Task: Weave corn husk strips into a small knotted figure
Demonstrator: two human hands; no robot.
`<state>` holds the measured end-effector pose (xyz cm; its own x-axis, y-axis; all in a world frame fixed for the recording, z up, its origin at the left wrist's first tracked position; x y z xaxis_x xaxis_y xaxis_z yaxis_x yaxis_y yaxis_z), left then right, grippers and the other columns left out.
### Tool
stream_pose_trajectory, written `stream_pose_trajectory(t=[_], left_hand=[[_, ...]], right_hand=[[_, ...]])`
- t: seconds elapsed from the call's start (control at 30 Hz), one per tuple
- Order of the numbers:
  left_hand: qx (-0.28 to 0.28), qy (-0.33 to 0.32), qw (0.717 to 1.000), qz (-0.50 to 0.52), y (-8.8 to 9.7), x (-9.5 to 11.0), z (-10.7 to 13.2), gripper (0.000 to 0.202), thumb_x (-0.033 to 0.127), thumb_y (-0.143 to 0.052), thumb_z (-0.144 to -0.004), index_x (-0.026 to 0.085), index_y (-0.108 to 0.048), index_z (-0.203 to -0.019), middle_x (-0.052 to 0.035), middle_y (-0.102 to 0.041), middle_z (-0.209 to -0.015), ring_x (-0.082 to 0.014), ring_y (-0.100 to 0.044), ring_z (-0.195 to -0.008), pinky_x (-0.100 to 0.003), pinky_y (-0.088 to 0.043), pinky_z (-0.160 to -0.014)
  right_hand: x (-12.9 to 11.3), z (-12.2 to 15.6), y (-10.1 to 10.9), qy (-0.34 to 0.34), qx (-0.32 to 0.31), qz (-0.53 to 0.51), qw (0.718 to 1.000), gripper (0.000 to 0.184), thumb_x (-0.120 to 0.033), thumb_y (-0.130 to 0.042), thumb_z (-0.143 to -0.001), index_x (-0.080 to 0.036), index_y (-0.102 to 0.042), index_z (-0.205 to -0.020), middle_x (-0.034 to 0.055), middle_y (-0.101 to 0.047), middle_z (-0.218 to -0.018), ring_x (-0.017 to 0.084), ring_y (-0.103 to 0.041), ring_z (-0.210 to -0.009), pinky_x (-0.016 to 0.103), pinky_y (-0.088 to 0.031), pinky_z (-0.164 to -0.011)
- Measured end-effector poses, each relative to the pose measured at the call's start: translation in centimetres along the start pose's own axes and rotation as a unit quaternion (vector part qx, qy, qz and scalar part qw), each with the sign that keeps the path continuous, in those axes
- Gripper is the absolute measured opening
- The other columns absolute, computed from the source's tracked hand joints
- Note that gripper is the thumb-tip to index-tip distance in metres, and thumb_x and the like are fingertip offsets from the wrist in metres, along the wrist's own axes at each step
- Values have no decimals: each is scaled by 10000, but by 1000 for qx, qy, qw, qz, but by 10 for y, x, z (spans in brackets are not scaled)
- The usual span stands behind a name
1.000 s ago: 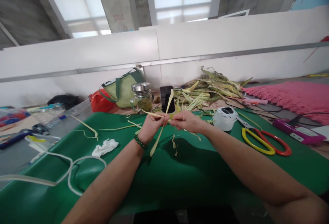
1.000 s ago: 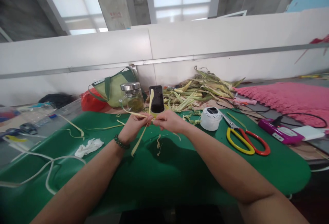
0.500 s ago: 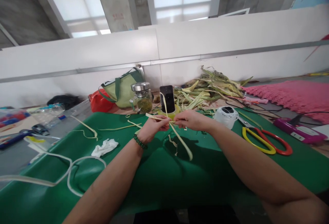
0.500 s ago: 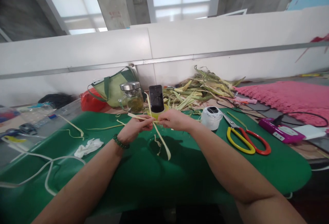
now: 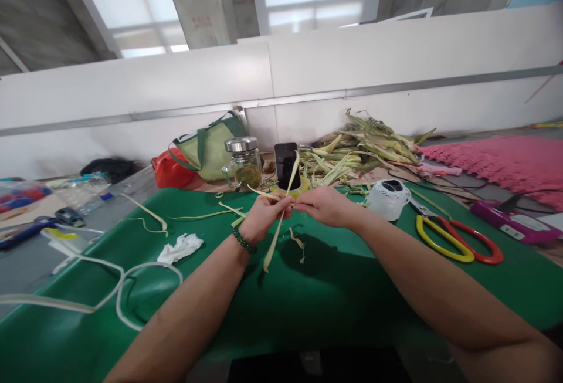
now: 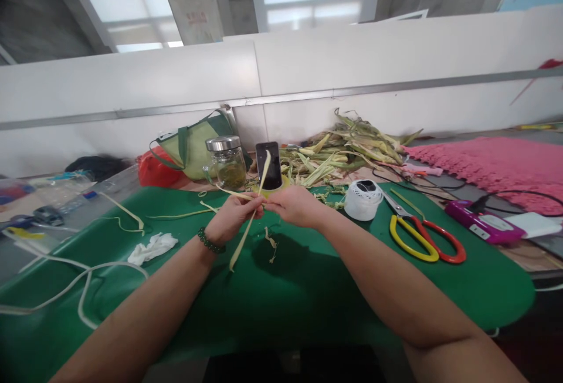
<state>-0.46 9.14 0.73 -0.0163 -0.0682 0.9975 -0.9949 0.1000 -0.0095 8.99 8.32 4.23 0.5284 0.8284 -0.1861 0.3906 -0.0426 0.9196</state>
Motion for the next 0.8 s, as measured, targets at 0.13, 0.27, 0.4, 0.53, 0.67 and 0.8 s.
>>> stream_pose_trajectory(t=[0.13, 0.27, 0.4, 0.53, 0.67, 0.8], left_hand=[[-14, 2, 999, 35, 3, 1, 0, 343, 394, -800, -536, 112, -607, -569, 27, -545, -496, -68, -490, -464, -201, -386, -478], [-38, 51, 994, 93, 3, -1, 4, 335, 341, -833, -493, 114, -618, -612, 37, -541, -490, -55, -484, -449, -185, -390, -468], [-53, 81, 991, 94, 2, -3, 6, 331, 314, -846, -480, 112, -633, -632, 25, -565, -501, -70, -513, -475, -198, -418, -500], [-60, 61, 995, 51, -1, 0, 5, 379, 427, -799, -537, 99, -677, -682, 5, -578, -522, -89, -531, -509, -216, -429, -528], [-10, -7, 999, -42, 2, 9, 4, 308, 409, -767, -580, 122, -680, -649, 15, -559, -504, -92, -489, -502, -223, -414, -529], [18, -114, 987, -116, -2, 19, 6, 216, 331, -748, -586, 139, -655, -550, -7, -594, -530, -130, -503, -563, -239, -408, -553]], right_hand=[[-4, 2, 7, 39, 18, -17, 999, 300, -276, -432, -908, -156, -637, -724, 30, -612, -656, 124, -490, -583, 228, -305, -575], [-2, 5, 14, 52, 23, -62, 996, 314, -304, -424, -905, -158, -641, -731, 21, -601, -637, 121, -496, -576, 225, -320, -582], [6, 4, 14, 37, 11, -112, 993, 318, -358, -446, -887, -162, -647, -736, 20, -617, -660, 121, -517, -595, 222, -346, -594], [22, 2, 2, -28, -35, -188, 981, 373, -427, -445, -876, -153, -624, -696, 5, -587, -600, 111, -502, -535, 218, -349, -545], [24, 4, 21, -68, 117, -166, 977, 383, -474, -490, -853, -156, -594, -666, 13, -582, -629, 116, -491, -572, 221, -339, -544], [-6, 6, 21, -30, 172, -128, 976, 289, -464, -585, -818, -177, -606, -800, -2, -601, -632, 118, -512, -562, 223, -355, -570]])
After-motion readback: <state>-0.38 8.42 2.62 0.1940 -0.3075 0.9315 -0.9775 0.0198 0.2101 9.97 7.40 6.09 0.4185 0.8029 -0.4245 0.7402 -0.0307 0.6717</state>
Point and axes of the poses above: each hand's wrist, its own z-axis away from the middle knuckle, its own y-axis out of the back of the hand, x = y × z, the point moved 9 cm from there along -z, towards the middle knuckle
